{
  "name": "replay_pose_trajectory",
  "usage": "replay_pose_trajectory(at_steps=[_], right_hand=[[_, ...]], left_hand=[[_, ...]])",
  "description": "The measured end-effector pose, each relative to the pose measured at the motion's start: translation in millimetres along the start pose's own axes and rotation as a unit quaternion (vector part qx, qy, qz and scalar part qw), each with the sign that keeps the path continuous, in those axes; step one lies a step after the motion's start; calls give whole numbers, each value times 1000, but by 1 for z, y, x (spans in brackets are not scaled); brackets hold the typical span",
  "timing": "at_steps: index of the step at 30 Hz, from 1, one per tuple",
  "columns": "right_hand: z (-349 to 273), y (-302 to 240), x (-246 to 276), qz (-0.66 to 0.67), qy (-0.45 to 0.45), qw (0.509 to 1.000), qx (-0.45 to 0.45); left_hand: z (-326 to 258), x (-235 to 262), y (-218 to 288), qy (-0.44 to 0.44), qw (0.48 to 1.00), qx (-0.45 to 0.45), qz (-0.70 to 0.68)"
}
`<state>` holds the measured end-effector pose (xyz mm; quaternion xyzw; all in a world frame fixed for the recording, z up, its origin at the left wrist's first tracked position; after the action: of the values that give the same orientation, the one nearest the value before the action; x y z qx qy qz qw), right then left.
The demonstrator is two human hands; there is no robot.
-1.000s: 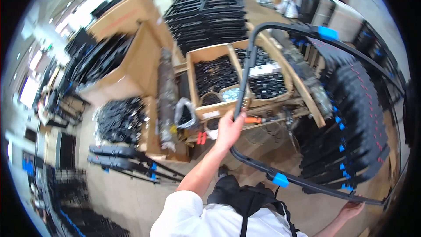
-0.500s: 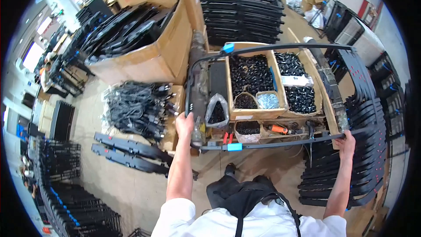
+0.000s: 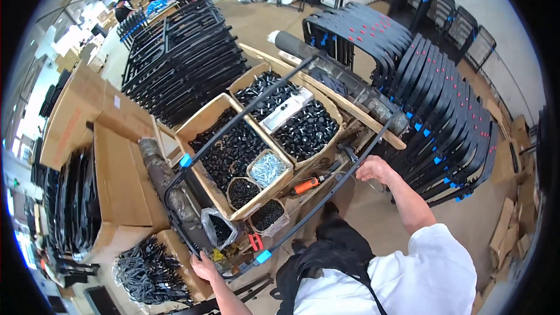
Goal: Assembling plastic covers and wire harnesses onto metal frames using an electric screwdriver and pliers.
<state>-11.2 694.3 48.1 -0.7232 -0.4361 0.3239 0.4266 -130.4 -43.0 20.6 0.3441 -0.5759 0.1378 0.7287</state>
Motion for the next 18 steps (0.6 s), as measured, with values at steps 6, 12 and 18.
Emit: replay_pose_trajectory(at_steps=[6,12,18], right_hand=[[90,60,43,-514,108,841,129],[180,80,22,-586,14,804,96],[174,98,54,-612,38,767,189]], left_hand=[[2,18,24,-39,995,31,87],[-20,48,96,35,995,-71,56],[-137,12,298,-245,943,-143,-175]])
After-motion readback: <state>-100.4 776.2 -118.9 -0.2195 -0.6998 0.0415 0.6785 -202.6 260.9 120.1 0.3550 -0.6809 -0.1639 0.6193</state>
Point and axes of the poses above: each hand's wrist, its own z-axis towards the middle knuckle, its own x-axis out of the back of the hand, y = z × x, the point moved 2 cm from there along z, towards the middle knuckle, and after that the axes turned 15 degrees about x, right-handed, at the moved point
